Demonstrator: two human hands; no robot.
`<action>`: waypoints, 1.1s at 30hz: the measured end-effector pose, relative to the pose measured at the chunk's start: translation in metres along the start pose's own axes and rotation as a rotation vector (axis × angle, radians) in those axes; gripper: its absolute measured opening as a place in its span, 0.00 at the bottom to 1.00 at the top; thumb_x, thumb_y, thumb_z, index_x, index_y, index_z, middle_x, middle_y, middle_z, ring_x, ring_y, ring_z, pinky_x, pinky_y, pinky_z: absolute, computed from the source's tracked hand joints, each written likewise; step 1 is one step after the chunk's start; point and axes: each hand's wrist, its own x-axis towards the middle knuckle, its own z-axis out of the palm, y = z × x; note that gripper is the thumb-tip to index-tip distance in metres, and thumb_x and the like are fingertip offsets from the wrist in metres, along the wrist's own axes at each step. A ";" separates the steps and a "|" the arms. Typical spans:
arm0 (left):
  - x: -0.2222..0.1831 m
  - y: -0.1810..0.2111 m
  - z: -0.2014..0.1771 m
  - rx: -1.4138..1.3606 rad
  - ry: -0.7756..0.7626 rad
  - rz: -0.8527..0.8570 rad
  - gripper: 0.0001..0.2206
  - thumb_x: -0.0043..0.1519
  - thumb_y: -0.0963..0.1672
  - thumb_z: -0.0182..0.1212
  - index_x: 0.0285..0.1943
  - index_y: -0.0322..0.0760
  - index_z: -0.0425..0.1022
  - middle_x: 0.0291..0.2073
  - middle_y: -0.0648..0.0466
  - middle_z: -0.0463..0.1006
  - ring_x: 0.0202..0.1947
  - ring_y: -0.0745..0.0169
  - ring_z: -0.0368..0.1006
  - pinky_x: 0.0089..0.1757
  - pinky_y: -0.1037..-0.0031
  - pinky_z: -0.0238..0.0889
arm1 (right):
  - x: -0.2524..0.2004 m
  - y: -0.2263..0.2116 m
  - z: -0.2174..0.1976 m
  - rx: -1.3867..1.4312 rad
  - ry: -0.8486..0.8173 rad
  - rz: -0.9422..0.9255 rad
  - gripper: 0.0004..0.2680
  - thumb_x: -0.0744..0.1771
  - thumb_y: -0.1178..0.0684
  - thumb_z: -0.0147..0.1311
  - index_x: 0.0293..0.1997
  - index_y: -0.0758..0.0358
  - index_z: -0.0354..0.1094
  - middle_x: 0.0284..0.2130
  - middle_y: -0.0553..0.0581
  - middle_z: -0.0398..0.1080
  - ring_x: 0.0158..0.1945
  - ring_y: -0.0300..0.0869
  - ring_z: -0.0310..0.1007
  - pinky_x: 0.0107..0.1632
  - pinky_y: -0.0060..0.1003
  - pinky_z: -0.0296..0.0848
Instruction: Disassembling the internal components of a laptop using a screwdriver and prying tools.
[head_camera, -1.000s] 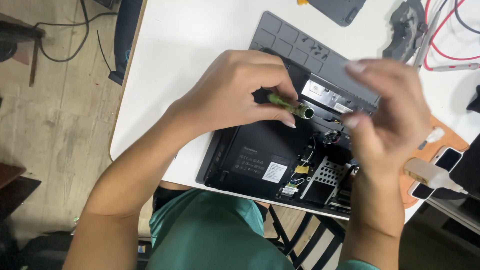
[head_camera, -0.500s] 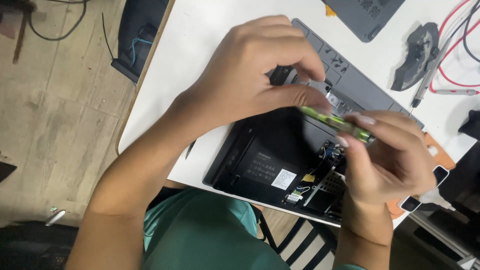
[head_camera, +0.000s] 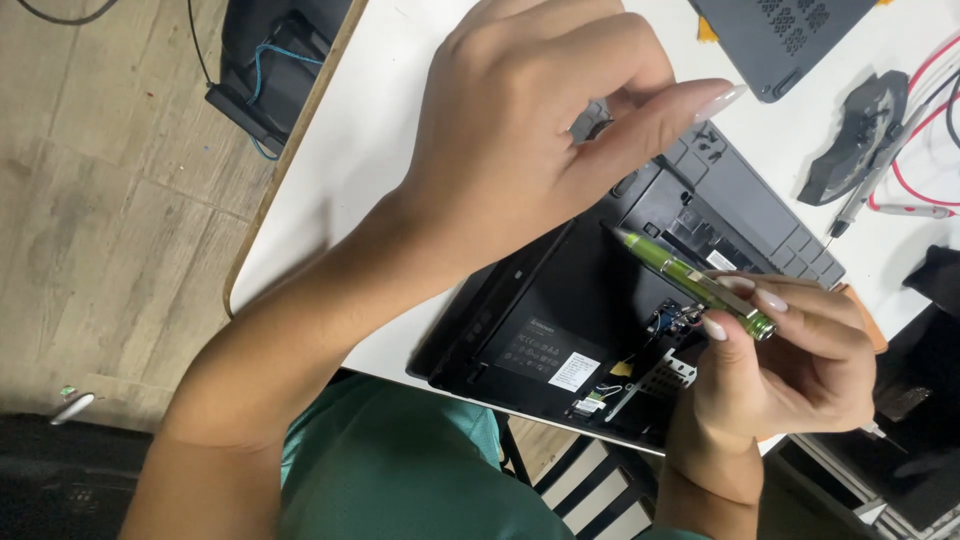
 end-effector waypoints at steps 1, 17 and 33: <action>0.000 0.000 0.000 0.001 0.002 -0.003 0.15 0.74 0.43 0.59 0.33 0.33 0.67 0.25 0.54 0.69 0.26 0.56 0.64 0.32 0.63 0.55 | 0.002 -0.002 0.001 0.001 -0.004 0.000 0.12 0.66 0.56 0.68 0.45 0.72 0.68 0.36 0.70 0.69 0.35 0.57 0.78 0.38 0.45 0.83; -0.003 -0.002 0.004 0.058 0.047 -0.027 0.15 0.73 0.44 0.59 0.33 0.35 0.65 0.25 0.56 0.68 0.27 0.54 0.63 0.34 0.61 0.56 | 0.015 -0.033 0.002 -0.142 -0.139 0.056 0.12 0.66 0.63 0.68 0.45 0.79 0.63 0.37 0.78 0.67 0.38 0.61 0.77 0.43 0.47 0.81; -0.005 -0.002 0.008 0.111 0.023 -0.063 0.14 0.73 0.45 0.59 0.34 0.37 0.65 0.26 0.55 0.66 0.28 0.51 0.62 0.35 0.59 0.53 | 0.017 -0.037 -0.008 -0.232 -0.274 -0.024 0.12 0.67 0.68 0.67 0.50 0.84 0.67 0.39 0.82 0.71 0.43 0.72 0.83 0.48 0.50 0.77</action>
